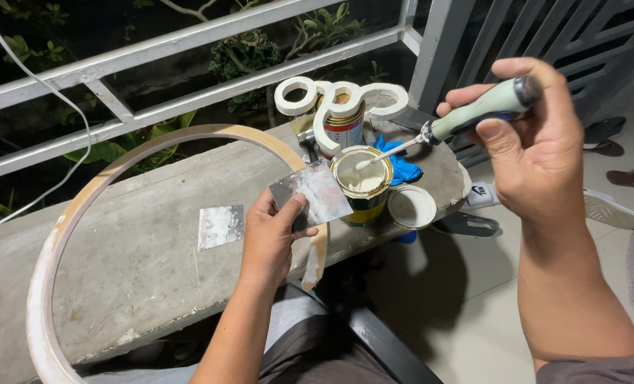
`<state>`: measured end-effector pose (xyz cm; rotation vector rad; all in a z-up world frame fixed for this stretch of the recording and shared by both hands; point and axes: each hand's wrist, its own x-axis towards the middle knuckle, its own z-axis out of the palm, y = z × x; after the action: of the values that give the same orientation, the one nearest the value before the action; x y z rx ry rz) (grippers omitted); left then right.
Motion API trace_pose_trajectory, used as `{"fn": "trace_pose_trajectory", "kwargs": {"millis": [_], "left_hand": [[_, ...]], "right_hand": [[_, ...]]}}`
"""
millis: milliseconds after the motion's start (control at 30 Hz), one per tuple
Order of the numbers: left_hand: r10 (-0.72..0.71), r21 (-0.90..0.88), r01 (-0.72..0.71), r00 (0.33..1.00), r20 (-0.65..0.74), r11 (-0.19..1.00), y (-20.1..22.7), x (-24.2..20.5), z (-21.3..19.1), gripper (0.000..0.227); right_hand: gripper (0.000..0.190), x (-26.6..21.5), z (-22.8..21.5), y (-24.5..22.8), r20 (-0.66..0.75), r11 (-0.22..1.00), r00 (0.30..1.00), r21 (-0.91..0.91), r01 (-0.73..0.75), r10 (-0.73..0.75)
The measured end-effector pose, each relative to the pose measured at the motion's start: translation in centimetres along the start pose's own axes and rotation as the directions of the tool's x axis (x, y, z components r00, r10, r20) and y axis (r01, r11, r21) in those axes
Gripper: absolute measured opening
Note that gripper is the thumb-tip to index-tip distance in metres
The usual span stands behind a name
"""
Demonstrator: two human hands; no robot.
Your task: The person sands a large wooden ring by hand using small pieces of sandpaper, applying white paste from a container to sections of the ring and then rubbing the surface with the paper.
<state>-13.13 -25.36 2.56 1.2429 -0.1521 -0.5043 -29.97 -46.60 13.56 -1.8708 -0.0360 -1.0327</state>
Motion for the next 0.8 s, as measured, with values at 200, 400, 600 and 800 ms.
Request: {"fn": "trace_pose_trajectory", "kwargs": {"millis": [200, 400, 600, 800], "left_hand": [[-0.026, 0.038, 0.026, 1.0, -0.007, 0.999, 0.3, 0.1, 0.7, 0.007], [-0.01, 0.026, 0.009, 1.0, 0.022, 1.0, 0.0, 0.6, 1.7, 0.01], [-0.007, 0.024, 0.006, 0.999, 0.034, 1.0, -0.2, 0.5, 2.0, 0.014], [-0.056, 0.003, 0.056, 0.998, 0.035, 0.998, 0.5, 0.0, 1.8, 0.014]], "right_hand": [[0.038, 0.7, -1.8, 0.0, -0.104, 0.989, 0.984, 0.022, 0.147, -0.144], [0.052, 0.2, -2.3, 0.3, -0.233, 0.992, 0.972, 0.118, 0.043, -0.014], [0.051, -0.4, -0.8, 0.1, -0.161, 0.992, 0.987, 0.127, 0.01, 0.011], [0.054, -1.5, -0.3, 2.0, -0.218, 0.965, 0.966, 0.25, -0.082, 0.138]]}}
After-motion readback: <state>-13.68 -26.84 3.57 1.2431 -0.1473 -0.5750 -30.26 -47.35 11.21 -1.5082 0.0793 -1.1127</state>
